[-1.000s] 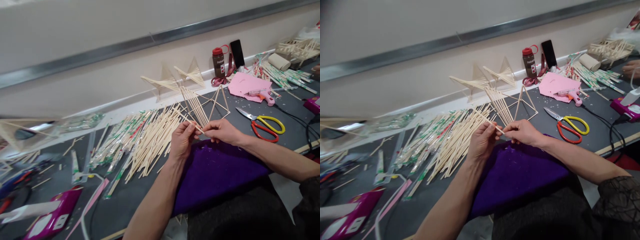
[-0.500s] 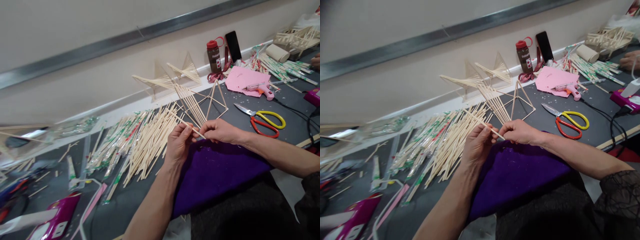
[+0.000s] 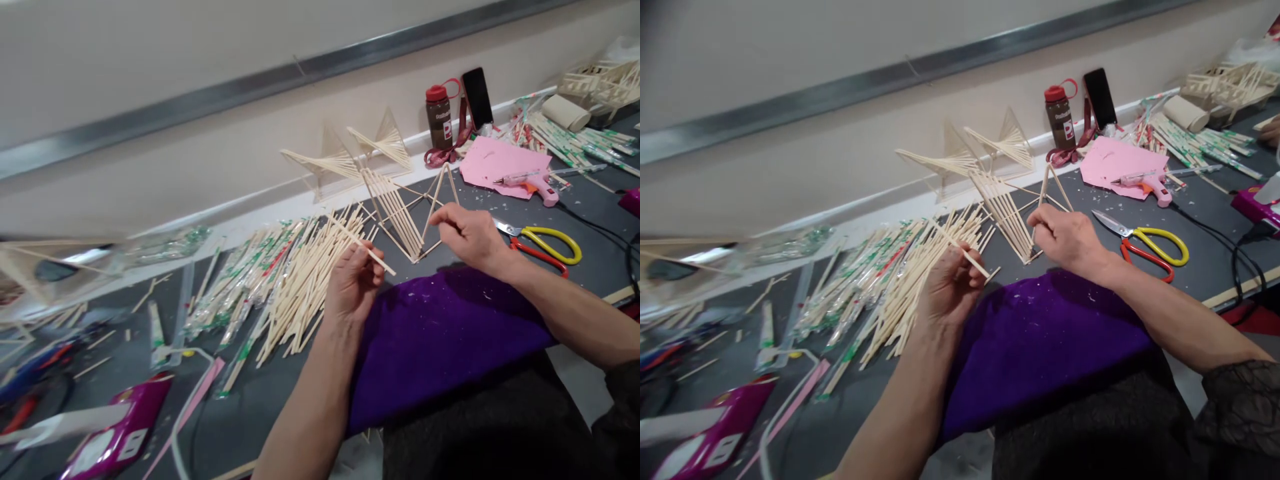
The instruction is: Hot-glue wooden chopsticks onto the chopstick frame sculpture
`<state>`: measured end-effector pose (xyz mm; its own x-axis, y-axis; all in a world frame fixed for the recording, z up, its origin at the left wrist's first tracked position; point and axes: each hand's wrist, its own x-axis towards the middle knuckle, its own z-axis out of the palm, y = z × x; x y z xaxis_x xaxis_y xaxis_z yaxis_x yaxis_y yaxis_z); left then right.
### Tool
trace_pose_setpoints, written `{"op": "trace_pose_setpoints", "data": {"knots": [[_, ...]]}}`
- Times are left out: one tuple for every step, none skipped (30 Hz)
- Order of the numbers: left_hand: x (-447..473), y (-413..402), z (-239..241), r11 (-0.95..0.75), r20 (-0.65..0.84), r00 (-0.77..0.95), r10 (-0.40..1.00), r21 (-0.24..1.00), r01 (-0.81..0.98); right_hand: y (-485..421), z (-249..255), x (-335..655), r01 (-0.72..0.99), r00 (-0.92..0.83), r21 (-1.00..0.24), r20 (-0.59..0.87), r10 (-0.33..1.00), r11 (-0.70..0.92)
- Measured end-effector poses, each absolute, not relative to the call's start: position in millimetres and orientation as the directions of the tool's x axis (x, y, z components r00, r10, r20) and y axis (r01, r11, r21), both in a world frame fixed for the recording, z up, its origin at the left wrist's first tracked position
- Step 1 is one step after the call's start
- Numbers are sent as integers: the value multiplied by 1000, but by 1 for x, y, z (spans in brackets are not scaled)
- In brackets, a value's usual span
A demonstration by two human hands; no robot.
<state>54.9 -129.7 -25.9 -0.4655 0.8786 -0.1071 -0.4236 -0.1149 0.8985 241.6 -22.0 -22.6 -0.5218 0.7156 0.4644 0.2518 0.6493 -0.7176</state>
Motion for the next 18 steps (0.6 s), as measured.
{"op": "trace_pose_setpoints", "data": {"knots": [[58,-130,-27,-95,-120,-444,888,896,-434,-20,-24,243,256,-510,-665,524,682,702],[60,-129,-28,-74,-135,-418,898,892,-447,-20,-26,243,236,-524,-605,580,623,761],[63,-129,-29,-55,-150,-393,907,885,-463,-21,-28,243,193,-553,-530,636,538,826],[66,-129,-29,-37,-165,-370,914,876,-481,-24,-32,242,137,-583,-439,689,431,888],[68,-129,-30,-23,-178,-352,919,867,-498,-29,-36,240,77,-606,-340,730,315,937],[70,-128,-30,-10,-192,-339,921,859,-512,-34,-40,239,28,-618,-248,757,212,968],[71,-128,-31,3,-206,-329,922,852,-523,-40,-44,237,-2,-620,-176,772,137,984],[72,-128,-31,19,-220,-320,921,848,-530,-45,-47,235,-10,-618,-135,780,100,991],[73,-128,-32,36,-234,-308,922,845,-534,-49,-50,234,-8,-618,-124,781,93,992],[73,-128,-33,54,-245,-293,924,843,-535,-53,-51,233,-5,-623,-135,775,103,991],[74,-128,-34,66,-250,-280,927,843,-534,-55,-52,232,-12,-631,-165,766,120,986],[74,-128,-35,70,-247,-273,930,846,-529,-57,-52,232,-30,-642,-213,753,144,977],[75,-127,-36,59,-234,-278,932,852,-520,-58,-51,232,-54,-652,-278,737,177,959],[75,-127,-36,37,-212,-293,932,861,-507,-58,-50,232,-74,-659,-357,718,223,931],[75,-127,-37,10,-186,-313,931,873,-488,-58,-49,232,-82,-664,-445,691,284,892],[76,-127,-37,-17,-158,-334,929,886,-464,-58,-48,231,-78,-667,-535,655,355,841],[76,-127,-37,-42,-130,-353,927,897,-439,-57,-47,230,-63,-668,-622,607,430,781],[76,-127,-37,-61,-105,-366,925,907,-416,-57,-46,230,-47,-668,-697,554,497,715]]}}
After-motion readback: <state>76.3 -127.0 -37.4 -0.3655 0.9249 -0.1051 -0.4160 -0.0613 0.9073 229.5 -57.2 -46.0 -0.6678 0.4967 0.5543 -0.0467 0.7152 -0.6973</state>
